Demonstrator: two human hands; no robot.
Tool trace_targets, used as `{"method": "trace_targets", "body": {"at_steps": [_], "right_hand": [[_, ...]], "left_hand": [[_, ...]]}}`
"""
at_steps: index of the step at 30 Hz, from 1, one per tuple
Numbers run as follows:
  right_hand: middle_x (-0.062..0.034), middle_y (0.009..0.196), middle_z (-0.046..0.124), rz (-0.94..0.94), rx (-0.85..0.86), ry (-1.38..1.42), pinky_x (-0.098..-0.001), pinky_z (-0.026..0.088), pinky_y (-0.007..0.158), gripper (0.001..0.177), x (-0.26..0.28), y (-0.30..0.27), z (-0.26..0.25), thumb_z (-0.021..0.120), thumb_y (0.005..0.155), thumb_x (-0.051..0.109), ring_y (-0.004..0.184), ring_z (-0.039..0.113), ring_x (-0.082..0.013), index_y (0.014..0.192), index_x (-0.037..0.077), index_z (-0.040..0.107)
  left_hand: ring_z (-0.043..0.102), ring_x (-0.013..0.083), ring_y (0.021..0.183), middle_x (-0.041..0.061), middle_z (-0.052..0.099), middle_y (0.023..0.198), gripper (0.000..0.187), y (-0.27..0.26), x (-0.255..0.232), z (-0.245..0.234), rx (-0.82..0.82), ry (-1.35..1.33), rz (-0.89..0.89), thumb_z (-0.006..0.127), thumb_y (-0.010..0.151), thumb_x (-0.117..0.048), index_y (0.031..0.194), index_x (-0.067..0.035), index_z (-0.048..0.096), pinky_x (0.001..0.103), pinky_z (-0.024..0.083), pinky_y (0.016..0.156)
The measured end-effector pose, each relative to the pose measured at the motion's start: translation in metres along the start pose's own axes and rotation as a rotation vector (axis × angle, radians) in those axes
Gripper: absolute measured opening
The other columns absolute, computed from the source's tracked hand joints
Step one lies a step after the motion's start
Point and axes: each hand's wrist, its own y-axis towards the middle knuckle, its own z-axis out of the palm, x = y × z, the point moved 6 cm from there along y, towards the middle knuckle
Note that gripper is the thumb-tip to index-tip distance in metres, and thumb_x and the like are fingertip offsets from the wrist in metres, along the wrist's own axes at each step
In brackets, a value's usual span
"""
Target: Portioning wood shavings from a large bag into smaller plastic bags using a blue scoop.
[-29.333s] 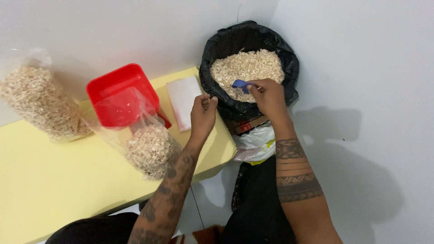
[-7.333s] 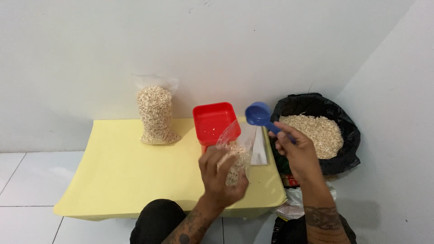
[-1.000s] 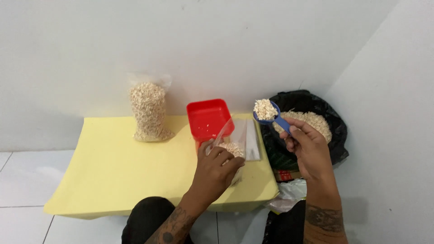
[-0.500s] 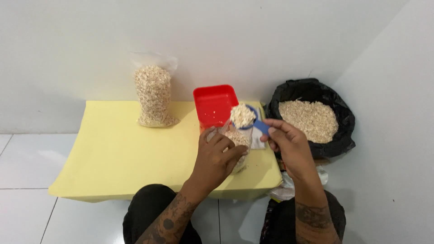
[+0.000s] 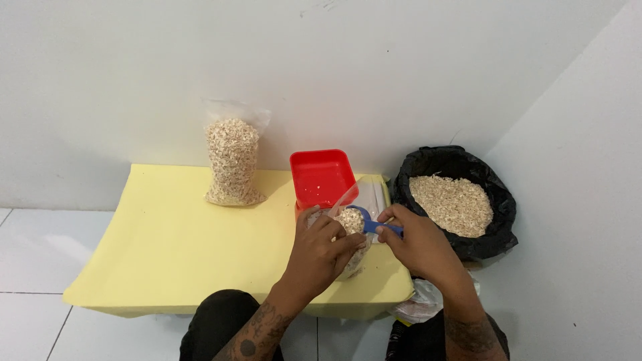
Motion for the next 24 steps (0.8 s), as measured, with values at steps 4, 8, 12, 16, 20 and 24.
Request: {"method": "trace_targets", "body": {"at_steps": [4, 8, 12, 16, 20, 24], "right_hand": [[-0.0128, 0.104, 0.082, -0.006, 0.019, -0.204, -0.0500, 0.054, 0.072, 0.023, 0.004, 0.006, -0.001, 0.067, 0.094, 0.030, 0.089, 0.076, -0.0394, 0.112, 0.015, 0.071], [0.0039, 0.085, 0.079, -0.040, -0.142, -0.176, -0.0357, 0.052, 0.067, 0.019, 0.004, 0.007, 0.001, 0.073, 0.084, 0.031, 0.071, 0.070, -0.0209, 0.100, 0.021, 0.072], [-0.0008, 0.086, 0.079, -0.047, -0.056, 0.090, -0.0289, 0.051, 0.064, 0.017, -0.009, 0.017, 0.008, 0.075, 0.084, 0.014, 0.065, 0.064, -0.0137, 0.101, 0.011, 0.076], [0.0011, 0.091, 0.079, -0.156, -0.137, 0.199, -0.0278, 0.053, 0.065, 0.018, -0.010, 0.017, 0.000, 0.073, 0.083, 0.010, 0.069, 0.066, -0.0135, 0.101, 0.009, 0.076], [0.0006, 0.083, 0.081, -0.168, -0.152, 0.277, -0.0250, 0.051, 0.060, 0.022, -0.008, 0.020, -0.002, 0.073, 0.086, 0.010, 0.066, 0.066, -0.0104, 0.107, 0.012, 0.077], [-0.0004, 0.092, 0.080, -0.224, -0.100, 0.234, -0.0306, 0.048, 0.059, 0.017, -0.008, 0.026, 0.004, 0.067, 0.091, 0.017, 0.061, 0.061, -0.0145, 0.103, 0.012, 0.079]], "left_hand": [[0.063, 0.0185, 0.081, -0.002, 0.057, 0.073, 0.009, 0.005, -0.004, -0.001, -0.048, 0.017, 0.001, 0.073, 0.096, -0.030, 0.094, -0.022, 0.078, 0.055, 0.039, 0.106], [0.059, 0.0174, 0.086, -0.002, 0.063, 0.083, 0.007, 0.018, -0.016, -0.009, 0.011, -0.048, -0.035, 0.077, 0.089, -0.019, 0.091, -0.013, 0.075, 0.049, 0.036, 0.110], [0.057, 0.0168, 0.084, -0.002, 0.061, 0.082, 0.008, 0.022, -0.012, 0.004, 0.026, -0.044, -0.039, 0.078, 0.088, -0.020, 0.090, -0.013, 0.075, 0.050, 0.037, 0.108], [0.056, 0.0166, 0.082, -0.003, 0.058, 0.081, 0.006, 0.030, -0.016, 0.005, -0.002, -0.078, -0.037, 0.078, 0.088, -0.017, 0.088, -0.014, 0.074, 0.048, 0.038, 0.107], [0.051, 0.0150, 0.081, -0.003, 0.053, 0.076, 0.005, 0.033, -0.016, 0.009, -0.036, -0.075, -0.047, 0.078, 0.089, -0.018, 0.088, -0.014, 0.075, 0.043, 0.039, 0.104], [0.051, 0.0137, 0.079, -0.004, 0.057, 0.076, 0.004, 0.032, -0.011, 0.018, -0.009, -0.078, -0.070, 0.079, 0.088, -0.020, 0.088, -0.016, 0.078, 0.043, 0.038, 0.102]]}}
